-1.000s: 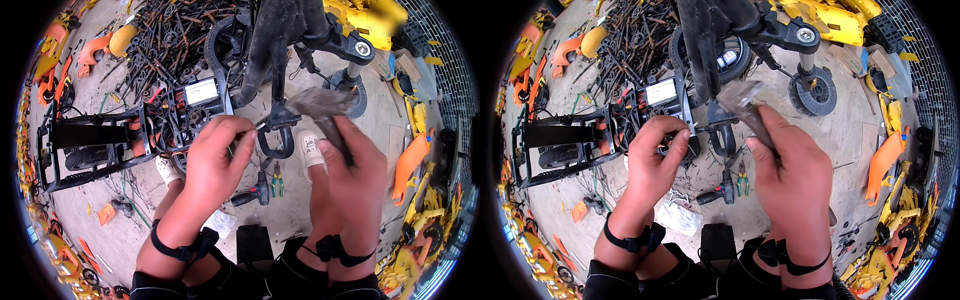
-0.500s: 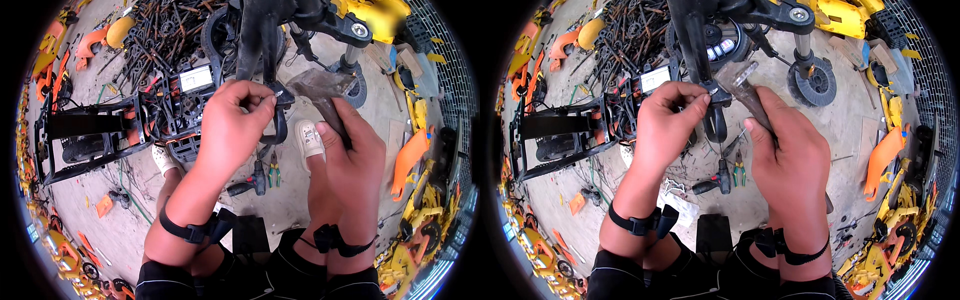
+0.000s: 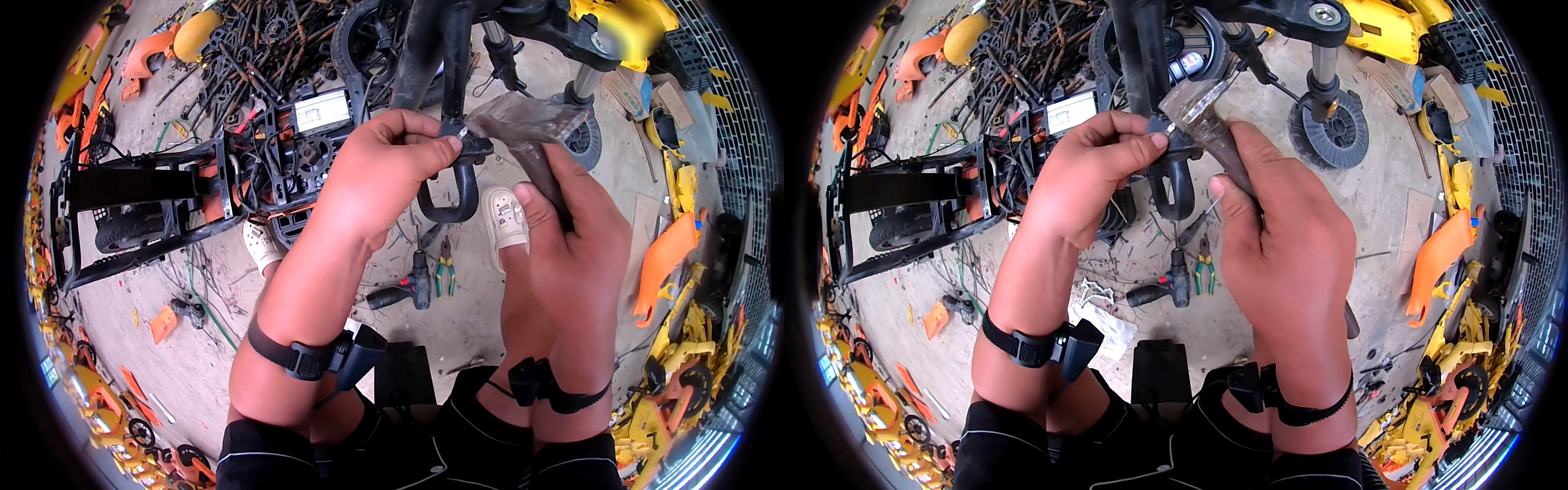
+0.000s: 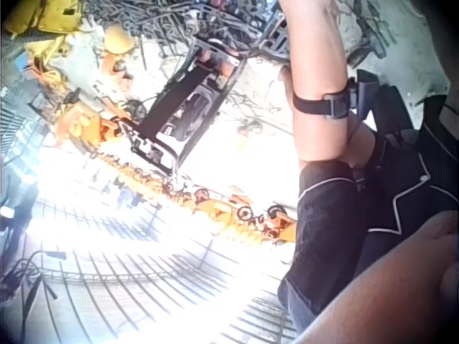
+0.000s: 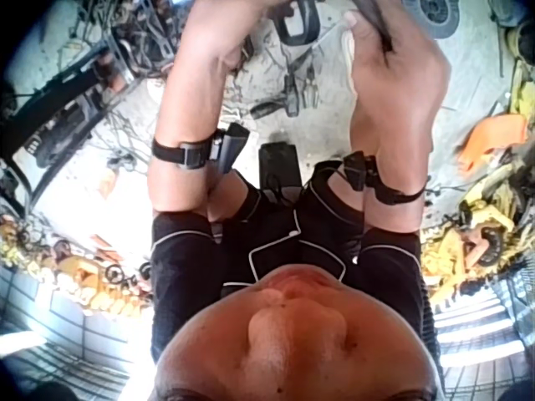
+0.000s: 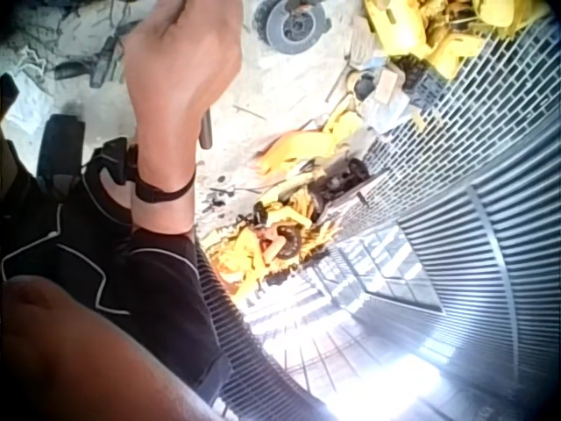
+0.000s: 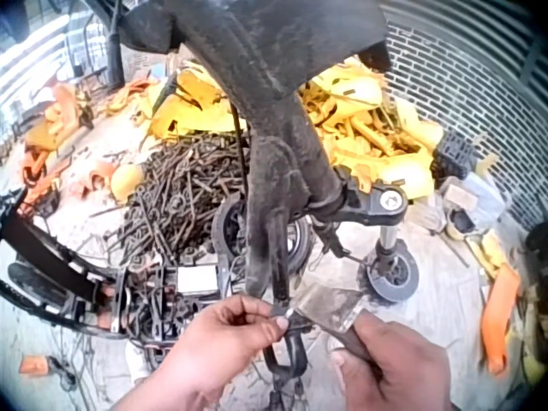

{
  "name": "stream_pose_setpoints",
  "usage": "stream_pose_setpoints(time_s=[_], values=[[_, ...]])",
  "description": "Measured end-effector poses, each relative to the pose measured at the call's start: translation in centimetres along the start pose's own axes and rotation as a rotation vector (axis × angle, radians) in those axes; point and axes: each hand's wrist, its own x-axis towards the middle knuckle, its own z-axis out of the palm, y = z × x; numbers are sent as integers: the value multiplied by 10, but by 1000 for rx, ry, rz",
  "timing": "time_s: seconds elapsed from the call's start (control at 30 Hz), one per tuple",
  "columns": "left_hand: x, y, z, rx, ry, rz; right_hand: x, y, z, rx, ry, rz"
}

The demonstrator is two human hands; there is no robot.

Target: The person twists a wire connector with their hands and then uses a hammer to tap a metal bracket on a motorcycle frame.

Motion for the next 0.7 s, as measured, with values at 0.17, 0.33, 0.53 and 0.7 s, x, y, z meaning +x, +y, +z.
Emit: stream_pose_setpoints(time_s=[0.17, 0.33, 0.53, 0.7], values=[[4, 1, -3, -18, -21, -52, 2, -11, -1, -35, -40, 57], [8, -1, -6, -68, -57, -69, 1, -14, -1, -22, 32, 27], [11, 0, -8, -39, -51, -81, 3, -9, 0, -108, -52, 63], [10, -1, -8, -67, -91, -79, -1, -11, 7, -1, 21, 134]])
